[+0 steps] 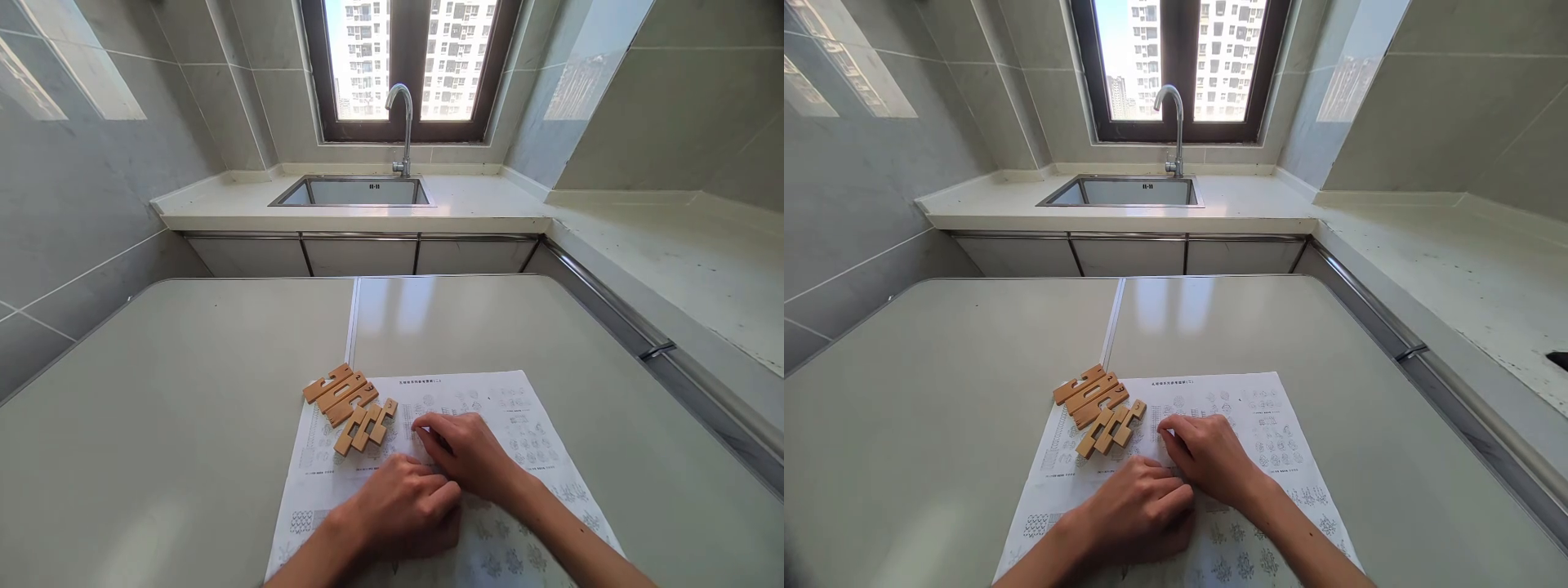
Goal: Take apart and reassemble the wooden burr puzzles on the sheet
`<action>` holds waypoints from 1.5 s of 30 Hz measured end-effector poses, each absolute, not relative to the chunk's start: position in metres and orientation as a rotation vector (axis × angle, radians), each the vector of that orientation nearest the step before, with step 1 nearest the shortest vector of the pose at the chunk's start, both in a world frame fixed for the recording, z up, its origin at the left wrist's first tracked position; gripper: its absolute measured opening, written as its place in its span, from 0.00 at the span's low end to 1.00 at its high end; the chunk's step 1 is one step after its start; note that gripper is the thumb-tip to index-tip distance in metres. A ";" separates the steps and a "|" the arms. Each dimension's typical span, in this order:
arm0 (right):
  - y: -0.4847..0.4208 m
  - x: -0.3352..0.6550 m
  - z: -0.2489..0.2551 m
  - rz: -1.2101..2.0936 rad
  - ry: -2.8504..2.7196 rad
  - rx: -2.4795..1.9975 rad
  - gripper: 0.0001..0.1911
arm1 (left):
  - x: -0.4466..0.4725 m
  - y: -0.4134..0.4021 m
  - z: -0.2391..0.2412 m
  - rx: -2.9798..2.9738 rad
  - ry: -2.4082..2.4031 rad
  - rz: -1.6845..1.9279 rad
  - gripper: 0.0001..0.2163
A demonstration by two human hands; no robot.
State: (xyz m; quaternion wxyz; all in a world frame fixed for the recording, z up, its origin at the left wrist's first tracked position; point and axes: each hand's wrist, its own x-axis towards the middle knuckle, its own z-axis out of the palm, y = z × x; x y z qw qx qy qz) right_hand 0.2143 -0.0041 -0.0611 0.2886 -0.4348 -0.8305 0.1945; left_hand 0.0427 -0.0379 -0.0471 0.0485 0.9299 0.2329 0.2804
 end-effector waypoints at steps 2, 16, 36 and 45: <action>-0.004 0.214 -0.061 0.516 -2.216 -1.161 0.11 | 0.042 -0.038 -0.048 2.846 0.714 0.829 0.09; -0.004 0.214 -0.059 0.514 -2.198 -1.160 0.11 | 0.039 -0.035 -0.037 2.802 0.693 0.902 0.10; -0.002 0.213 -0.046 0.528 -2.230 -1.134 0.11 | -0.067 0.037 0.041 2.183 2.025 -0.105 0.23; -0.001 0.215 -0.043 0.522 -2.255 -1.136 0.10 | -0.046 0.061 0.051 2.236 1.971 -0.248 0.19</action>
